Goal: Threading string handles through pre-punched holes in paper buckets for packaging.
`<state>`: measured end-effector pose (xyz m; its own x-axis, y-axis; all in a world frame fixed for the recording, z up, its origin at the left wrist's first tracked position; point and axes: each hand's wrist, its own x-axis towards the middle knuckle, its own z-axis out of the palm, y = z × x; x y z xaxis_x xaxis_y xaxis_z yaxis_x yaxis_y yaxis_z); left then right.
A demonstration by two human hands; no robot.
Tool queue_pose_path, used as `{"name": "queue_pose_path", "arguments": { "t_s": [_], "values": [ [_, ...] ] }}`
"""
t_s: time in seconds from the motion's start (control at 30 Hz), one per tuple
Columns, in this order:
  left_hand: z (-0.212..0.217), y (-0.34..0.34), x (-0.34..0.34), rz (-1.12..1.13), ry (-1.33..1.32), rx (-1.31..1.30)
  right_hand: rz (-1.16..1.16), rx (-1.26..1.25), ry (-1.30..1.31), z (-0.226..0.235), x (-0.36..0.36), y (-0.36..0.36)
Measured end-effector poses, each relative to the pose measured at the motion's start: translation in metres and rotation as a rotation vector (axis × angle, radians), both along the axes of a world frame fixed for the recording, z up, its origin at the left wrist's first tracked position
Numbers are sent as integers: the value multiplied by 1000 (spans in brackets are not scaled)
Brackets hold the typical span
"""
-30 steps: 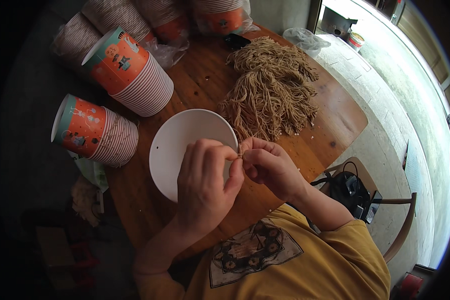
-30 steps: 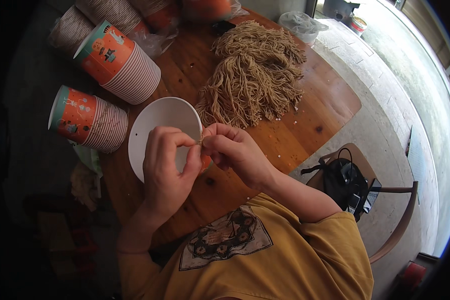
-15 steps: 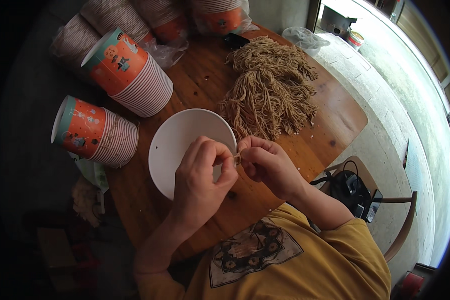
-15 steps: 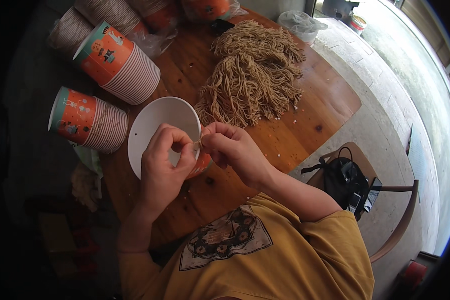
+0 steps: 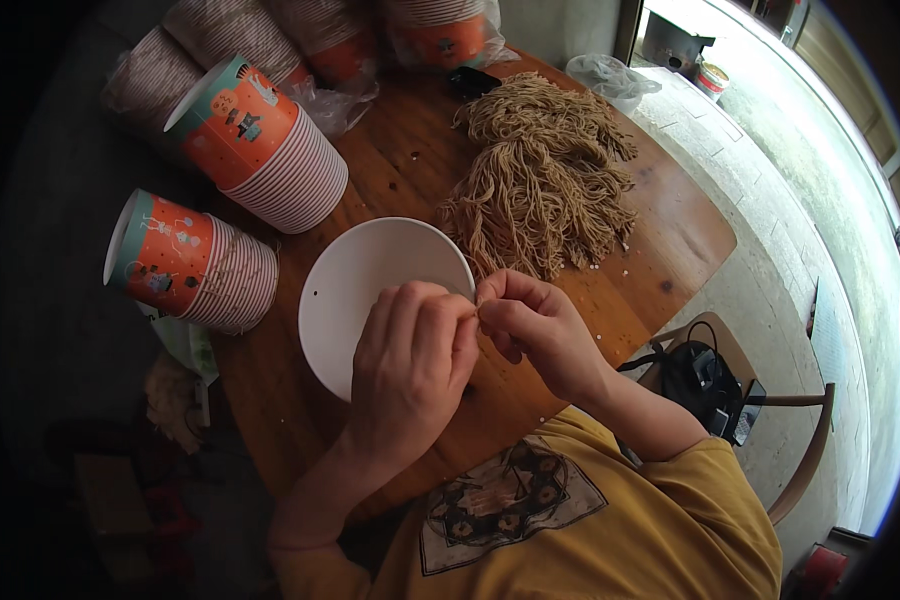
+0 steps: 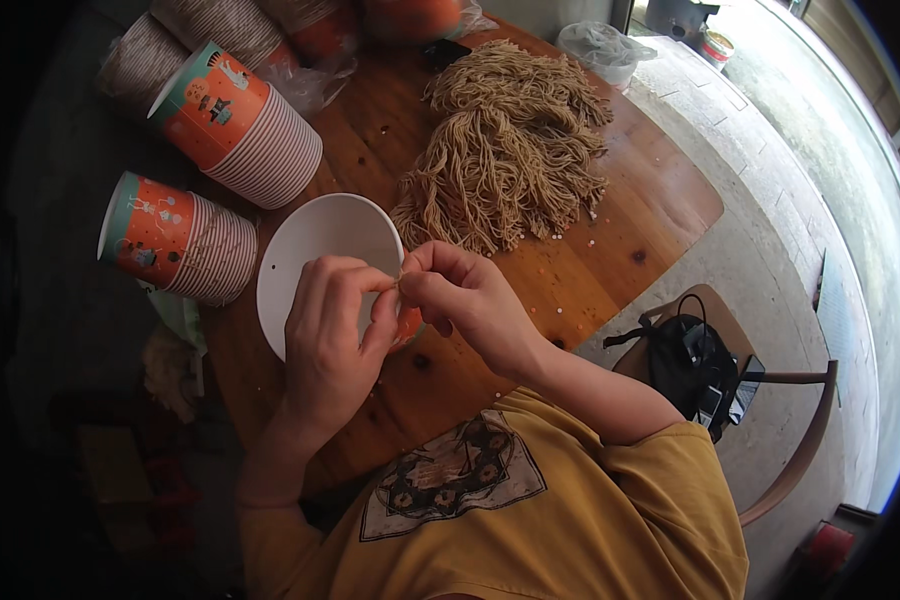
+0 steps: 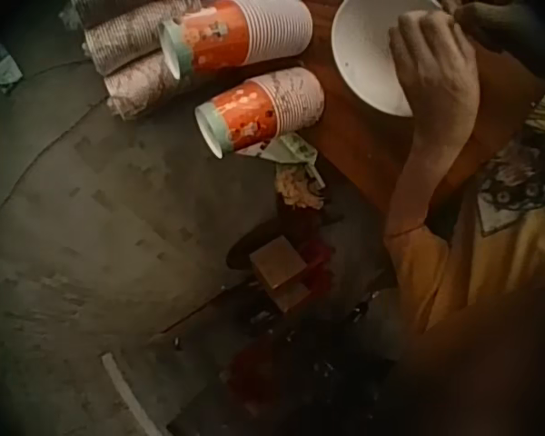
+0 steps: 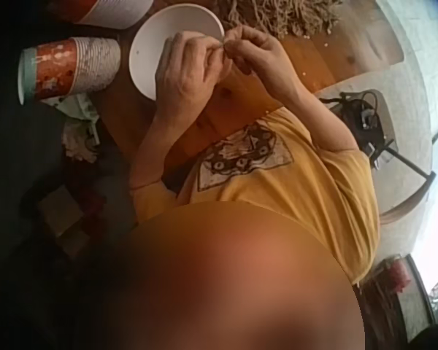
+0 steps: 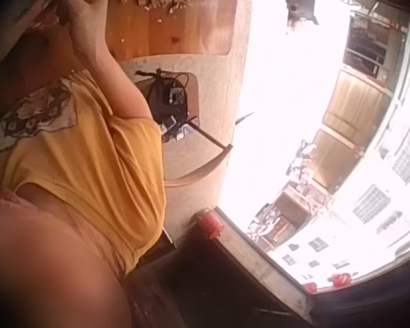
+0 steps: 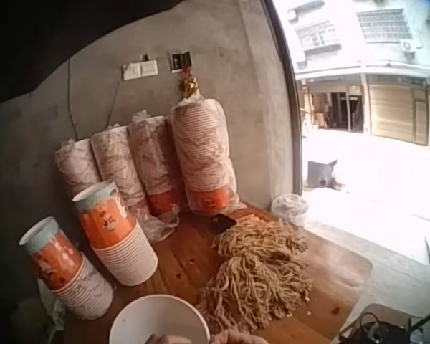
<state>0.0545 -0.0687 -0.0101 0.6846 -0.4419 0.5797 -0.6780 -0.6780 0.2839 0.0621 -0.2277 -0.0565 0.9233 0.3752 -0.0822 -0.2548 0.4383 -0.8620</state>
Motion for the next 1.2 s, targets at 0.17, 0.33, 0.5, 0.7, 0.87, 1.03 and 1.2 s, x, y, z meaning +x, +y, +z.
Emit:
{"name": "queue_pose_path", "arguments": {
  "t_s": [0.17,0.33,0.5,0.7,0.87,1.03,1.2],
  "values": [
    [-3,-1,2,15,-47,32,-15,-25,-14,-2,0,0],
    [1,11,3,-94,297,-166,-4,-4,19,-1,1,-1],
    [3,16,5,-153,458,-294,-34,-15,8,-1,2,1],
    [7,9,7,-89,366,-268,-61,-108,-93,1,-3,0],
    [6,9,6,-56,471,-203,-92,-130,-147,2,-3,2],
    [5,10,6,-7,828,-483,-135,-102,-182,-2,-4,6],
    [4,12,7,-32,994,-619,-261,-505,-628,-4,-3,2]
  ]
}}
